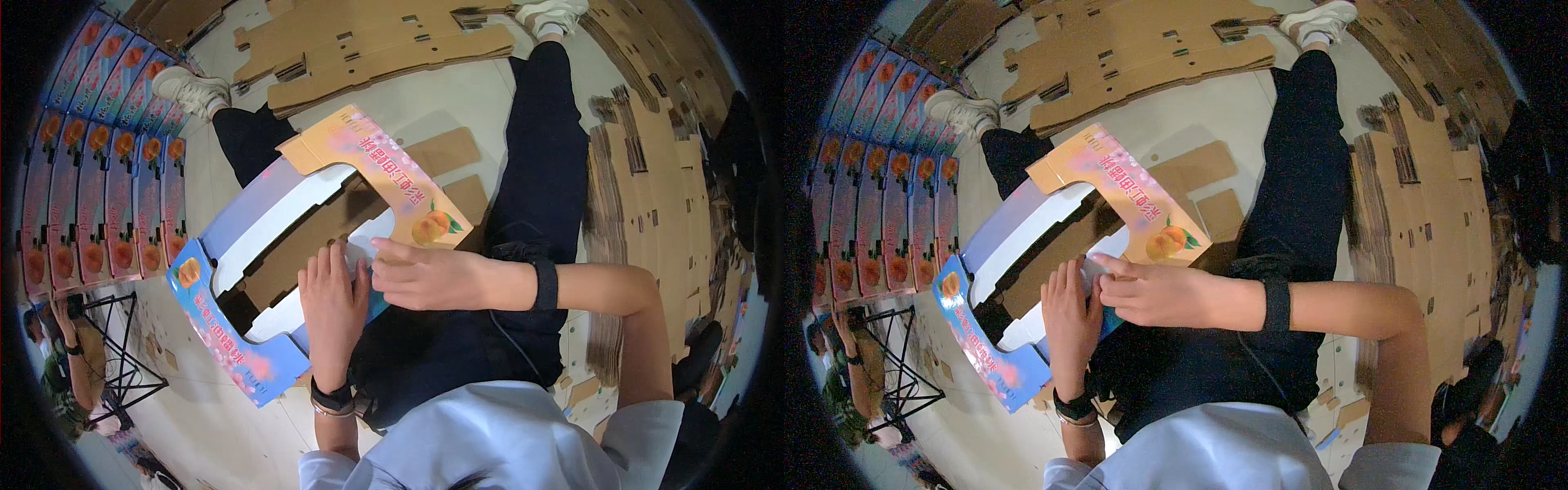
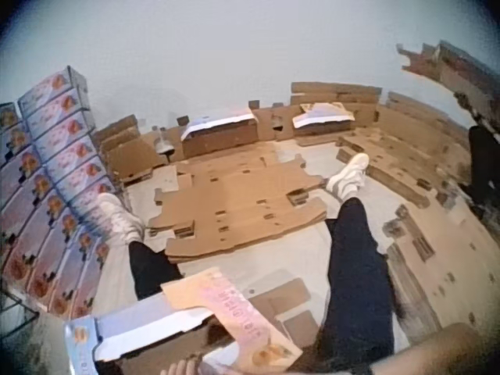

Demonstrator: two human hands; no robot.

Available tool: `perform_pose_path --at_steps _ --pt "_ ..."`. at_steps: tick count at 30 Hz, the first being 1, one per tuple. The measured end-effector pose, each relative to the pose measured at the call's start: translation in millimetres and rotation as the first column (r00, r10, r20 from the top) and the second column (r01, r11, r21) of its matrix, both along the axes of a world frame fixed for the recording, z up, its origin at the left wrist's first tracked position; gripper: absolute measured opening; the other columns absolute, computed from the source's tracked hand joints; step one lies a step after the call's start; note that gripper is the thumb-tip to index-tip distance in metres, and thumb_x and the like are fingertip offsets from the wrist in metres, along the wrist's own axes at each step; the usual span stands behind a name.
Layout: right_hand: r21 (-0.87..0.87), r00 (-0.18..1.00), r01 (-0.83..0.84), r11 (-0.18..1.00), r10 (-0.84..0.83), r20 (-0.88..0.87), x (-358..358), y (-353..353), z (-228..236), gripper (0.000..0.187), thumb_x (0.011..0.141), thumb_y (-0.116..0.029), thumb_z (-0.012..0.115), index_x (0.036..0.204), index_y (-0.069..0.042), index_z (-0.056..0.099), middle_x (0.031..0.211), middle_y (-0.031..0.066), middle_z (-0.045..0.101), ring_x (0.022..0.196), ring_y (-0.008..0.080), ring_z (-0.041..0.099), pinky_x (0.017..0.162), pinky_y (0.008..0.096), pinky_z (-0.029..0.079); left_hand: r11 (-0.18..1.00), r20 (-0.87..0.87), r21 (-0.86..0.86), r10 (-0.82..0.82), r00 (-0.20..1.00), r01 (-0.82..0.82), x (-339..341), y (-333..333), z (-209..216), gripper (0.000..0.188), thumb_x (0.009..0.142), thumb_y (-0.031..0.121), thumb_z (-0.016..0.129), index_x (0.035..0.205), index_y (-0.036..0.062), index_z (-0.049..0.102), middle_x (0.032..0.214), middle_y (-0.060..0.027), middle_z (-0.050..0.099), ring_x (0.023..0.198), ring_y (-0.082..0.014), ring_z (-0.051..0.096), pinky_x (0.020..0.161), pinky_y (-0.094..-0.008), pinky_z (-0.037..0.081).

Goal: Assembling and folding cardboard fruit boxes for peaches while sitting on the floor.

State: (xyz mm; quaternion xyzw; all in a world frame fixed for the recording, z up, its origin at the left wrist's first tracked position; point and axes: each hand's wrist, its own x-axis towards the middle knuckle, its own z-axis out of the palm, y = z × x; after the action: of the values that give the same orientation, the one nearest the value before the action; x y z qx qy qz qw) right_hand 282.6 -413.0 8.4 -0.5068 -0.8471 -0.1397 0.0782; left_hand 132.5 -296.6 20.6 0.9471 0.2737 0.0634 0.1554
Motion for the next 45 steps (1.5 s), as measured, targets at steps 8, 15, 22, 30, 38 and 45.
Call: perform_pose_path --at_steps 8,15,22,30,38,45 --pt "-0.077 0.993 -0.080 0.994 0.072 -0.097 -0.3 -0.2 -0.8 0.010 0.077 -0.016 0.056 0.080 -0.011 0.064 0.094 0.0015 0.058 0.104 0.0176 0.051 0.105 0.0334 0.032 1.000 -0.034 0.019 -0.014 0.999 0.015 0.9 -1.1 0.4 0.030 0.091 0.018 0.057 0.114 -0.0014 0.054 0.096 -0.0163 0.056 0.088 -0.0313 0.052 0.078 -0.0390 0.039" --pt "-0.080 0.997 -0.017 0.997 0.011 -0.079 -0.7 -3.0 3.2 0.013 0.076 -0.018 0.057 0.080 -0.009 0.066 0.090 0.0006 0.057 0.099 0.0168 0.050 0.097 0.0299 0.035 0.999 -0.051 0.030 -0.034 0.998 0.035 1.1 -0.5 -0.6 0.032 0.091 0.019 0.057 0.115 -0.0021 0.054 0.096 -0.0158 0.055 0.088 -0.0311 0.052 0.078 -0.0392 0.039" --pt "-0.125 1.000 0.014 0.992 -0.011 0.024 -3.9 -5.6 13.7 0.017 0.076 -0.020 0.056 0.081 -0.009 0.068 0.089 0.0003 0.054 0.098 0.0168 0.049 0.093 0.0283 0.035 0.993 -0.011 0.119 -0.020 1.000 0.021 4.3 -1.5 8.5 0.032 0.088 0.014 0.060 0.116 0.0009 0.054 0.104 -0.0151 0.057 0.104 -0.0304 0.054 0.105 -0.0446 0.032" --pt "-0.024 0.988 0.133 0.991 -0.131 0.077 5.9 -3.4 4.1 0.017 0.071 -0.022 0.057 0.078 -0.009 0.068 0.090 0.0015 0.054 0.102 0.0191 0.050 0.096 0.0295 0.036 0.964 0.373 -0.053 0.261 0.890 -0.260 -52.7 18.3 51.6 0.025 0.085 0.005 0.058 0.110 0.0024 0.060 0.111 -0.0147 0.062 0.114 -0.0317 0.053 0.105 -0.0432 0.033" --pt "0.226 0.888 0.434 0.872 -0.371 -0.272 62.2 56.4 10.7 0.012 0.076 -0.015 0.060 0.086 -0.009 0.064 0.097 0.0047 0.058 0.104 0.0227 0.053 0.097 0.0387 0.039 0.920 0.043 0.165 0.352 0.935 -0.354 -49.4 42.1 9.2 0.023 0.095 0.021 0.052 0.105 0.0026 0.059 0.089 -0.0130 0.059 0.095 -0.0280 0.056 0.112 -0.0476 0.021" --pt "-0.248 0.478 0.021 0.969 -0.227 -0.848 -18.1 57.5 -8.3 0.019 0.087 -0.025 0.061 0.079 -0.008 0.060 0.080 0.0063 0.059 0.075 0.0246 0.057 0.072 0.0370 0.040 0.935 0.129 0.091 0.331 0.935 -0.344 -34.0 32.3 13.8 0.019 0.088 0.022 0.064 0.099 0.0075 0.058 0.071 -0.0069 0.050 0.081 -0.0230 0.055 0.111 -0.0463 0.021"
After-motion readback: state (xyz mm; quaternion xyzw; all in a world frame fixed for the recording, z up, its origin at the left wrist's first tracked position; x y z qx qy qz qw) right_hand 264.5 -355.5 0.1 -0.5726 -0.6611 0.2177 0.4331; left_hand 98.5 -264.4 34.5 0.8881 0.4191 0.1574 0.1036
